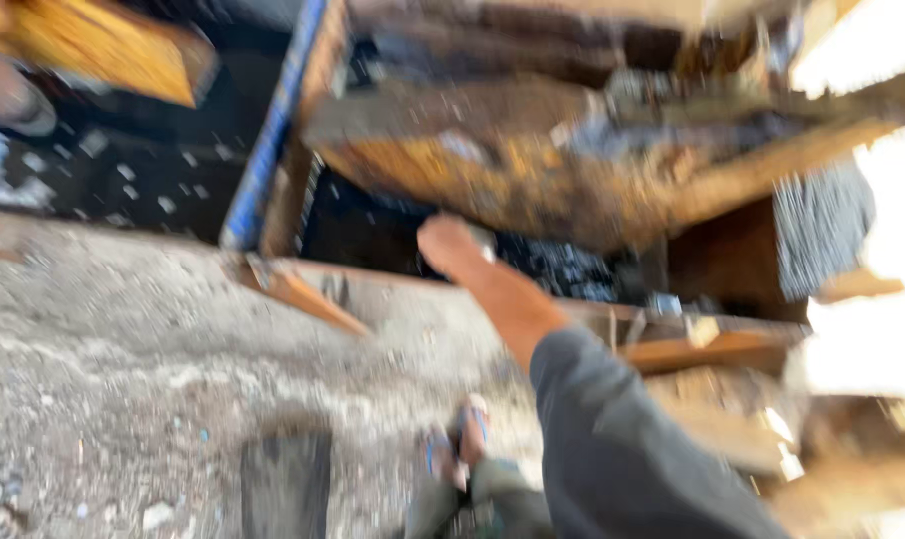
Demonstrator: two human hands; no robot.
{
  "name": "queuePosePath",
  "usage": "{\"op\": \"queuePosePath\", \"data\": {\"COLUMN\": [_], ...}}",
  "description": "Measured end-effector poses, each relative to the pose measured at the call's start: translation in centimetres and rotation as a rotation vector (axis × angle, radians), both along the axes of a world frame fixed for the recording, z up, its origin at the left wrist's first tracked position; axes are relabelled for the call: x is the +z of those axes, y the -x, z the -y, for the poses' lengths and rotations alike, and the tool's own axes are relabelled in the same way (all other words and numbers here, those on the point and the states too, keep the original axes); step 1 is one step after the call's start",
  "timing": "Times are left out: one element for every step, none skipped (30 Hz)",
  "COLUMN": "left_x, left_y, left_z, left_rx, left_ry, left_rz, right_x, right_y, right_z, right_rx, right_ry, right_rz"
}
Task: The person pours a dark liquid from a metal can onto several large wooden planks resting in a trough. They repeatedly scoop the liquid and pour it over the wood surfaces, occasionally using their hand to spread the liquid or adjust the planks.
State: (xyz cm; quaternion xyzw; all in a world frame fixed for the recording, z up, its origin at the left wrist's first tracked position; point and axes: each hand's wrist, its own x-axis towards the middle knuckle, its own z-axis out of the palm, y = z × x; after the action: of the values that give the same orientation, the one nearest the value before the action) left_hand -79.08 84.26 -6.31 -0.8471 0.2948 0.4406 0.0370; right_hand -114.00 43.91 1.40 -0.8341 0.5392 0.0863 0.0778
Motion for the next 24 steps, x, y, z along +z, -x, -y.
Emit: {"op": "queuePosePath", "data": {"left_x": [1.2, 1.8, 2.2, 2.3, 1.8, 0.6, -0.4, -0.7, -1.0, -0.7, -0.1, 1.1, 2.7, 4.9, 7.3, 9.9, 12.5, 15.2, 17.9, 20.5, 23.2, 25.7, 27.9, 30.1], "left_y": [0.3, 0.9, 1.5, 1.9, 2.3, 2.9, 3.2, 2.6, 2.1, 1.6, 1.5, 1.7, 2.6, 4.1, 6.1, 8.2, 10.7, 13.4, 16.1, 19.3, 22.3, 25.4, 28.7, 32.0], "left_z": [-0.7, -0.2, 0.5, 1.4, 3.4, 6.6, 8.3, 8.4, 9.1, 9.4, 10.0, 10.3, 11.2, 12.3, 13.3, 14.0, 14.4, 14.5, 15.3, 16.2, 16.8, 17.3, 18.1, 19.1], "left_rx": [-0.010, -0.028, -0.040, -0.052, -0.065, -0.068, -0.078, -0.093, -0.106, -0.120, -0.130, -0.132, -0.135, -0.145, -0.186, -0.240, -0.311, -0.384, -0.485, -0.579, -0.669, -0.695, -0.719, -0.791], "left_ry": [0.000, 0.005, 0.013, 0.025, 0.043, 0.058, 0.066, 0.086, 0.125, 0.171, 0.235, 0.348, 0.491, 0.626, 0.773, 0.908, 1.002, 1.090, 1.109, 1.178, 1.245, 1.290, 1.339, 1.409], "left_rz": [-0.002, -0.002, 0.003, 0.002, 0.004, 0.002, 0.007, 0.019, 0.025, 0.031, 0.030, 0.020, -0.007, -0.031, -0.072, -0.124, -0.154, -0.177, -0.137, -0.122, -0.103, -0.139, -0.176, -0.160], "right_x": [0.3, 1.6, 2.9, 4.3, 6.2, 8.5, 10.3, 11.4, 12.4, 13.8, 15.6, 17.6, 19.4, 21.2, 22.8, 24.0, 25.2, 26.3, 27.3, 28.4, 29.4, 30.3, 31.2, 32.1], "right_y": [1.8, 4.2, 5.9, 7.2, 8.5, 9.8, 11.1, 11.8, 12.5, 13.3, 14.6, 15.7, 16.5, 17.6, 19.0, 20.1, 21.3, 22.3, 23.6, 25.1, 26.7, 28.4, 30.4, 32.5], "right_z": [-0.9, -0.8, -2.1, -3.7, -4.4, -4.7, -6.1, -8.7, -11.4, -13.2, -14.0, -15.1, -16.8, -18.6, -20.4, -22.4, -24.1, -25.6, -26.9, -28.1, -29.2, -30.1, -30.7, -31.2], "right_rx": [0.027, 0.045, 0.050, 0.063, 0.081, 0.069, 0.058, 0.036, 0.025, 0.018, 0.030, -0.007, -0.036, -0.073, -0.078, -0.087, -0.083, -0.092, -0.098, -0.101, -0.122, -0.139, -0.154, -0.164], "right_ry": [-0.030, -0.018, 0.069, 0.168, 0.281, 0.343, 0.388, 0.406, 0.424, 0.446, 0.493, 0.530, 0.572, 0.597, 0.610, 0.610, 0.608, 0.589, 0.574, 0.558, 0.518, 0.476, 0.435, 0.405], "right_rz": [0.102, 0.200, 0.271, 0.341, 0.403, 0.507, 0.612, 0.730, 0.747, 0.769, 0.776, 0.792, 0.805, 0.823, 0.794, 0.769, 0.743, 0.753, 0.761, 0.766, 0.747, 0.727, 0.703, 0.678]}}
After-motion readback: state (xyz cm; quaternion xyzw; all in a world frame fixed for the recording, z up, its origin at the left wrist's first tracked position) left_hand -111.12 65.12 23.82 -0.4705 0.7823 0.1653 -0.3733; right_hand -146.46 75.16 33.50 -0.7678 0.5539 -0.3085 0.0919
